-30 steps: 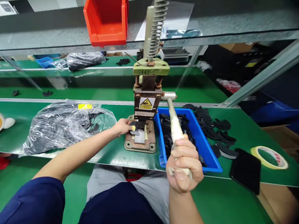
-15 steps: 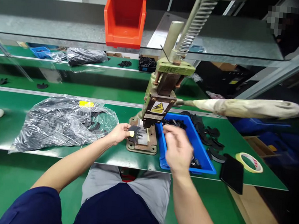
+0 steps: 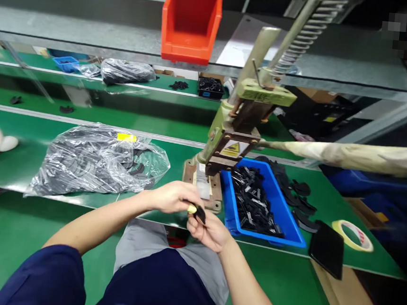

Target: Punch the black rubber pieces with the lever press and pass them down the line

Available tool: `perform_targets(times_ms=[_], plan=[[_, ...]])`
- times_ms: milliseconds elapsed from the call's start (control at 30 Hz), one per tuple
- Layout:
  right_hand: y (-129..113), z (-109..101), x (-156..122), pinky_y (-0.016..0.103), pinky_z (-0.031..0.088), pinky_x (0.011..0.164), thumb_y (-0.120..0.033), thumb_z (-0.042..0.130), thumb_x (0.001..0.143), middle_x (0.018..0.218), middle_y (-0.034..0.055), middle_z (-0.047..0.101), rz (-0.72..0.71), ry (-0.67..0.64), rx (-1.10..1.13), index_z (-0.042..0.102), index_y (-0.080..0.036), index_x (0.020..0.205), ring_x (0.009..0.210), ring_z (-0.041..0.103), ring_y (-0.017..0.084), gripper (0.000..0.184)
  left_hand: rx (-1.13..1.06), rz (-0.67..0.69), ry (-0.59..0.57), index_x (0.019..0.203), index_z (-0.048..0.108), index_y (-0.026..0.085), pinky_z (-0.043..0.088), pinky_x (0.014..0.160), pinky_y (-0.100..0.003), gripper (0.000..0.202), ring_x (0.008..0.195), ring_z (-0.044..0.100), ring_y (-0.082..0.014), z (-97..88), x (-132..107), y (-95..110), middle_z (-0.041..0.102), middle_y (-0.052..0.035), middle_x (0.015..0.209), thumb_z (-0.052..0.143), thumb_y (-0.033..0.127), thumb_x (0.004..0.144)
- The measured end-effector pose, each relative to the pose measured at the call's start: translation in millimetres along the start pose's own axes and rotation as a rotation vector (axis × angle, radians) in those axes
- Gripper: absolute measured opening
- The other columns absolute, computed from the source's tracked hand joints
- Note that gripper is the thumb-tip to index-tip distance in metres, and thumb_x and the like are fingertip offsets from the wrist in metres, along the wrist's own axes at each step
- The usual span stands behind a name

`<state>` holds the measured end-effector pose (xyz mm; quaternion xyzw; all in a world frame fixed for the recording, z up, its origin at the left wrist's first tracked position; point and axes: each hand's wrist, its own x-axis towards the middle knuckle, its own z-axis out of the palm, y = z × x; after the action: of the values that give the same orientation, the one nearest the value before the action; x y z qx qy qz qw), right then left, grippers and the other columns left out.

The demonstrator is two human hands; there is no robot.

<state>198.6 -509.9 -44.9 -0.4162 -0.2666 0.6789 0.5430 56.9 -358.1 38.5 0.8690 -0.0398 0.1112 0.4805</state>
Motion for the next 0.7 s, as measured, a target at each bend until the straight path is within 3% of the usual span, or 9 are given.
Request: perform_targets(times_ms=[133, 233, 400, 567, 700], plan=[[14.7, 10.6, -12.2, 0.023, 0.027, 0.046, -0.054, 0.078, 0.072, 0.055, -0.0072, 0.037, -0.078, 0.028, 0.014, 0.058, -0.02, 0.073, 0.048, 0.034, 0.006, 0.04, 0.046, 0.132, -0.138, 0.107, 0.078, 0.022, 0.051, 0.085, -0.024, 0.026, 0.093, 0.068, -0.0197, -5.1, 0.9, 15.2, 0.072, -0.0115, 0.103, 0.056, 0.032, 0.097], [20.1, 16.6, -21.0, 0.025, 0.03, 0.051, -0.048, 0.075, 0.079, 0.055, -0.0047, 0.04, -0.182, 0.111, -0.017, 0.059, -0.018, 0.066, 0.052, 0.038, 0.007, 0.036, 0.113, 0.204, -0.167, 0.107, 0.078, 0.025, 0.051, 0.088, -0.023, 0.026, 0.098, 0.068, -0.0203, -7.0, 0.7, 23.8, 0.072, -0.011, 0.107, 0.054, 0.03, 0.097], [30.8, 26.5, -25.7, 0.025, 0.032, 0.054, -0.051, 0.075, 0.079, 0.062, -0.002, 0.048, -0.295, 0.216, -0.038, 0.06, -0.02, 0.07, 0.06, 0.045, 0.009, 0.035, 0.107, 0.12, -0.146, 0.104, 0.079, 0.029, 0.051, 0.092, -0.02, 0.024, 0.101, 0.068, -0.0196, -5.9, -2.7, 30.9, 0.073, -0.0081, 0.109, 0.057, 0.033, 0.095], [31.6, 29.4, -21.8, 0.026, 0.027, 0.046, -0.064, 0.071, 0.075, 0.051, -0.0051, 0.038, -0.239, 0.113, -0.065, 0.055, -0.02, 0.062, 0.047, 0.037, 0.008, 0.049, -0.084, 0.065, -0.171, 0.105, 0.08, 0.024, 0.05, 0.092, -0.019, 0.029, 0.103, 0.069, -0.0204, -6.4, -9.0, 27.0, 0.072, -0.0104, 0.108, 0.059, 0.041, 0.095], [28.3, 20.7, -25.2, 0.027, 0.03, 0.046, -0.064, 0.069, 0.077, 0.048, -0.0042, 0.04, -0.208, 0.085, -0.127, 0.056, -0.019, 0.058, 0.045, 0.036, 0.009, 0.05, -0.011, 0.153, -0.187, 0.1, 0.08, 0.027, 0.049, 0.091, -0.019, 0.023, 0.102, 0.069, -0.0188, -8.5, -12.8, 32.0, 0.073, -0.0079, 0.108, 0.058, 0.028, 0.095]])
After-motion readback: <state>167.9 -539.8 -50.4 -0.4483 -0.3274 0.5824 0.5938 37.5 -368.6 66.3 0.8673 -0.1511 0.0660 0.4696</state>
